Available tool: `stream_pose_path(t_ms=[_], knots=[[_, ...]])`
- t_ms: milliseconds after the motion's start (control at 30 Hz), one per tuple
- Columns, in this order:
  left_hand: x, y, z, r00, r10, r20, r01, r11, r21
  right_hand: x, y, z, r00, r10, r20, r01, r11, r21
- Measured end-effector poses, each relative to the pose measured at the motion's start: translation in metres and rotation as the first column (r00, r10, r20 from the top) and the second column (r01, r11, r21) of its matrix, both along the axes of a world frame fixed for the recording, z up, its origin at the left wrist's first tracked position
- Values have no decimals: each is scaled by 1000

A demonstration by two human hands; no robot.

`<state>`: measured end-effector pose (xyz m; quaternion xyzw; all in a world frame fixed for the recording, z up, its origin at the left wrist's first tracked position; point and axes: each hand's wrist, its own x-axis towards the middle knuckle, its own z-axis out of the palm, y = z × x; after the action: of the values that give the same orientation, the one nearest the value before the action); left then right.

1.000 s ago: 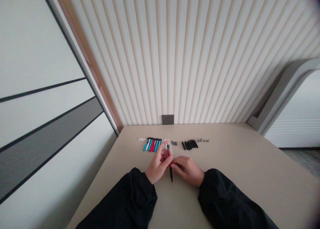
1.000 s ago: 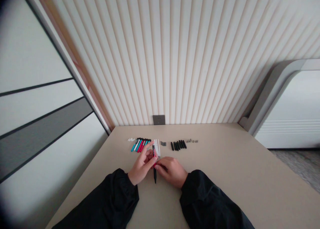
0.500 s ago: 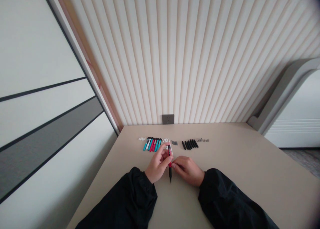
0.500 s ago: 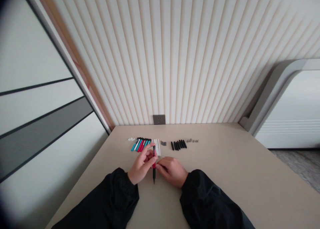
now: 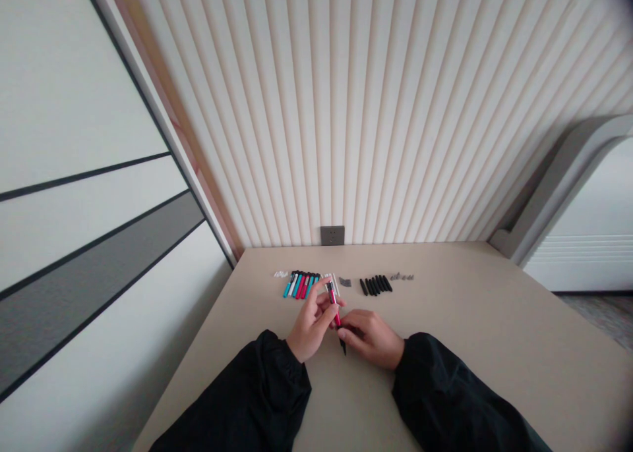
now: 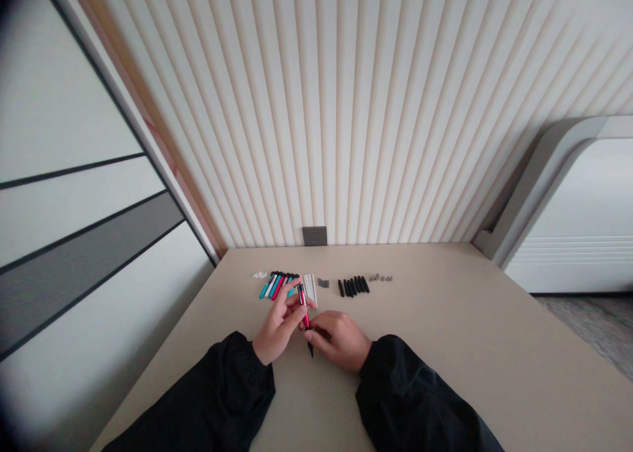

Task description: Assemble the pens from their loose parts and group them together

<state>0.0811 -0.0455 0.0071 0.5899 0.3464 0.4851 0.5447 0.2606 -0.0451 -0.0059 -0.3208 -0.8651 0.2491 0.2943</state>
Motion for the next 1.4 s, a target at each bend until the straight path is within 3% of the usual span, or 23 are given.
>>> stream_pose_path(t_ms=[533, 933, 1400], knots=[[-1, 8, -6, 974, 217, 61, -219, 975, 24, 0, -1, -3, 996, -89, 16, 89, 996, 6], [-1, 6, -2, 975, 215, 59, -217, 976, 27, 0, -2, 0, 995, -35, 94, 25, 994, 102], [1, 3, 7, 974, 211, 88, -211, 977, -4, 2, -4, 3, 992, 0, 123, -10, 997, 81]])
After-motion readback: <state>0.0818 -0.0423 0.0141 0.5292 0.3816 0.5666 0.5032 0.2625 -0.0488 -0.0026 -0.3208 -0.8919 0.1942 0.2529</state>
